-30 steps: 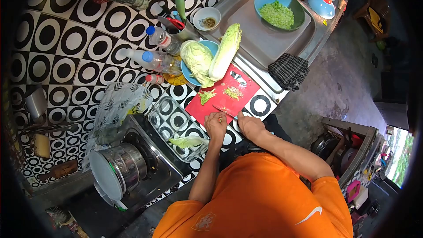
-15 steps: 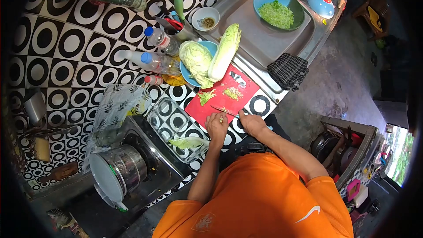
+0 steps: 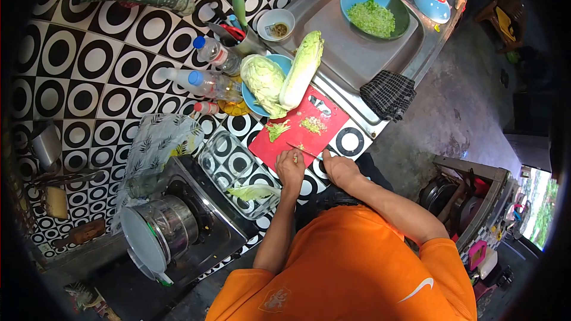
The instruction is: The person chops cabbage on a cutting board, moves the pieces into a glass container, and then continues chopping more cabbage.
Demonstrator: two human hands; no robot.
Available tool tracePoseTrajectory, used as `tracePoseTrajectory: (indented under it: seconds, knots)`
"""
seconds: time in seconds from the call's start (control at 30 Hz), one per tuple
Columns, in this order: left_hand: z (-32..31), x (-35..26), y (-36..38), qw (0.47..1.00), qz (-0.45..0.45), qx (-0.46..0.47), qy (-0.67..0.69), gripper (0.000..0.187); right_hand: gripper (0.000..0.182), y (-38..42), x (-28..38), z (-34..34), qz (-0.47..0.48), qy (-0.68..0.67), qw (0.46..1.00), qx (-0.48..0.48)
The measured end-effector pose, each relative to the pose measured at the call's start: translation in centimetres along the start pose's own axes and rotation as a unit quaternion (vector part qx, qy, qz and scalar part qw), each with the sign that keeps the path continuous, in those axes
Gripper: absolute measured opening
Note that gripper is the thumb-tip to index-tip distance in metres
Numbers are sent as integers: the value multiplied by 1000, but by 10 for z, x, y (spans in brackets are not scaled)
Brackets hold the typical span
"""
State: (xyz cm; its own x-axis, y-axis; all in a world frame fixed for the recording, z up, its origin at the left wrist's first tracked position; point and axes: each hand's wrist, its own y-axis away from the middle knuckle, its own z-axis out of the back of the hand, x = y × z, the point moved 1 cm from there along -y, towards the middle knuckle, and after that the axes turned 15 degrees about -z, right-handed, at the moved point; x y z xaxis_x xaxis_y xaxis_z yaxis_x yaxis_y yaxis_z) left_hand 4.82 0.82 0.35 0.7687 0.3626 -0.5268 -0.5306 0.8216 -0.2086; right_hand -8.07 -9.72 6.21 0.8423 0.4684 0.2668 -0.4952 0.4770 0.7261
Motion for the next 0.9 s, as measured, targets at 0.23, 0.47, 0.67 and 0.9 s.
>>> tracePoseTrajectory:
  seconds: [0.23,0.47,0.67,0.9]
  knots:
    - [-6,2,6,1000,-19,-8,-4,13,29,-14,-8,-9,15,18,1000,2]
    - [1,-7,13,999,-32,-7,12,16,29,-15,5,-4,11,9,1000,-7]
    - [-1,6,16,999,-3,-15,36,15,29,4,14,10,-4,24,1000,17]
    - [-4,5,9,999,-8,-15,41,12,24,-2,-11,-14,29,-7,999,-44]
